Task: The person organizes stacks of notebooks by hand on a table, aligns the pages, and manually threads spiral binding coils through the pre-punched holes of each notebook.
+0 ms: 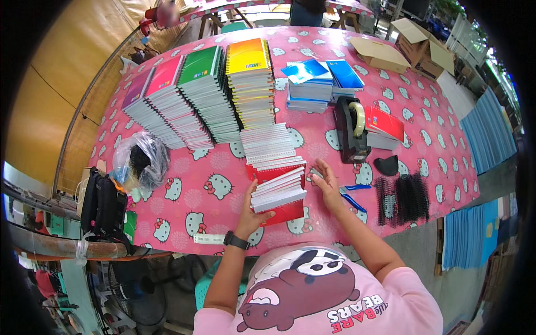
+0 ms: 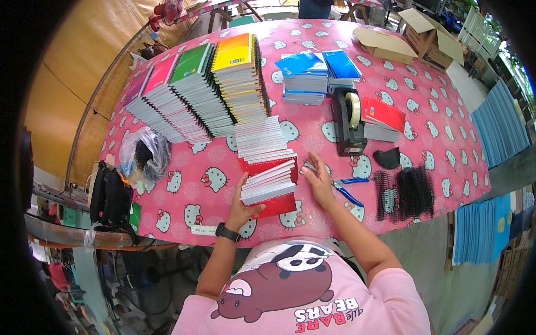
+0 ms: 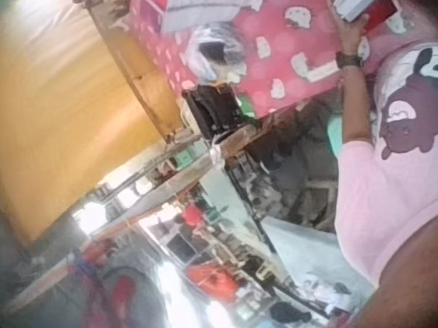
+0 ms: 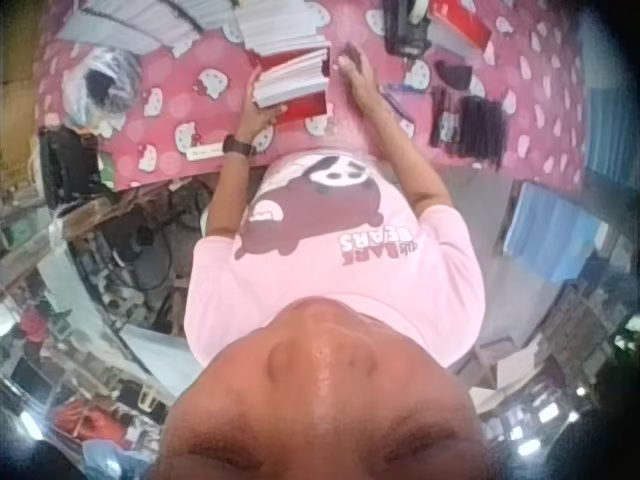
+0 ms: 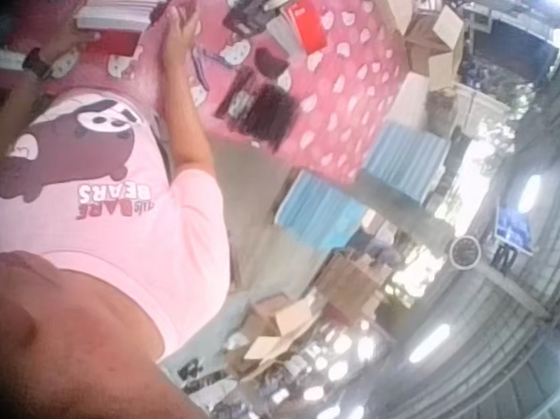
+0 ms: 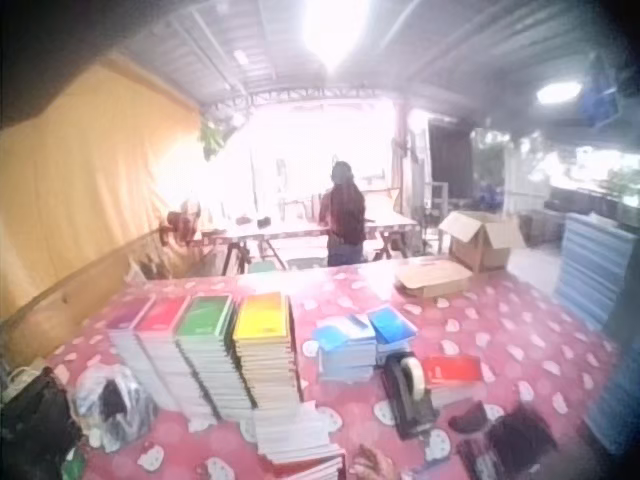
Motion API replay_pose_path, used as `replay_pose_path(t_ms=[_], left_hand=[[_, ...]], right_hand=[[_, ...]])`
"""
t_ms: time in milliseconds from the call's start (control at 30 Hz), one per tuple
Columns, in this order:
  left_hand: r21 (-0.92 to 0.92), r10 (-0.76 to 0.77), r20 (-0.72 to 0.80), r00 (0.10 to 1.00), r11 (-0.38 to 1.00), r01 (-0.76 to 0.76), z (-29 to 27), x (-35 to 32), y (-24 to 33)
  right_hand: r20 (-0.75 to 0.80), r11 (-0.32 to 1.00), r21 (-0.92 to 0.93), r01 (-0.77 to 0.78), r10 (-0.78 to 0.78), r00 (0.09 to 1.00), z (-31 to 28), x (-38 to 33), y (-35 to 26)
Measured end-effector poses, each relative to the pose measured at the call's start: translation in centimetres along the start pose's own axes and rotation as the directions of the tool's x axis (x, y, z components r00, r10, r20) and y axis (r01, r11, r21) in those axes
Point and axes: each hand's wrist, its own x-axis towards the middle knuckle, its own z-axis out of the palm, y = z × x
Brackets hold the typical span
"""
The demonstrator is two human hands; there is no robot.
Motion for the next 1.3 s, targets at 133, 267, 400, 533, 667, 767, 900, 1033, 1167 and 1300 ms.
replay_pose_path(t_ms=[133, 267, 400, 533, 667, 767, 900, 1033, 1167, 1300], left_hand=[[0.121, -0.007, -0.035, 0.999, 0.993, 0.011, -0.1, -0.6, -0.2], [0.103, -0.034, -0.037, 0.999, 0.994, 0.038, -0.5, -0.8, -1.4], [0.147, -0.048, -0.030, 0.998, 0.988, 0.052, -0.5, -0.8, -1.7], [0.067, -0.078, -0.070, 0.994, 0.994, 0.083, 0.2, -0.8, -1.4], [0.099, 0.027, -0.116, 0.993, 0.995, -0.015, 2.2, -0.3, -0.1], [0.358, 0.208, -0.165, 0.964, 0.924, -0.138, 1.8, 0.3, -0.1], [0.390, 0.207, -0.230, 0.951, 0.915, -0.105, 0.7, -0.4, -1.3], [0.263, 0.082, -0.204, 0.976, 0.964, -0.026, 2.6, -0.4, -1.5], [0.320, 0.132, -0.316, 0.939, 0.947, -0.026, 2.8, -0.2, -1.6], [0.530, 0.175, -0.352, 0.920, 0.847, 0.041, 1.6, -1.6, -0.4]], right_hand=[[-0.016, 0.987, -0.116, 0.110, -0.113, 0.993, -0.4, -2.9, -0.6], [0.196, 0.980, -0.200, 0.021, 0.019, 0.980, 0.0, -3.3, -1.4], [0.238, 0.984, -0.177, -0.014, 0.056, 0.970, 0.6, -3.7, -0.7], [0.328, 0.784, -0.535, 0.316, -0.152, 0.932, 1.3, -4.0, -1.0], [0.142, 0.910, -0.407, -0.076, 0.145, 0.979, 1.5, -3.8, -1.7], [0.150, 0.804, -0.499, 0.324, -0.288, 0.946, 1.4, -2.9, -2.1], [0.076, 0.886, -0.421, 0.193, -0.177, 0.981, 0.9, -1.8, -2.0], [0.336, 0.964, -0.219, 0.150, -0.070, 0.939, 1.8, -0.9, 0.6], [0.337, 0.987, -0.162, 0.018, 0.039, 0.941, 2.7, -1.5, 0.1], [0.254, 0.868, -0.424, 0.257, -0.159, 0.954, 1.4, -1.0, -0.3]])
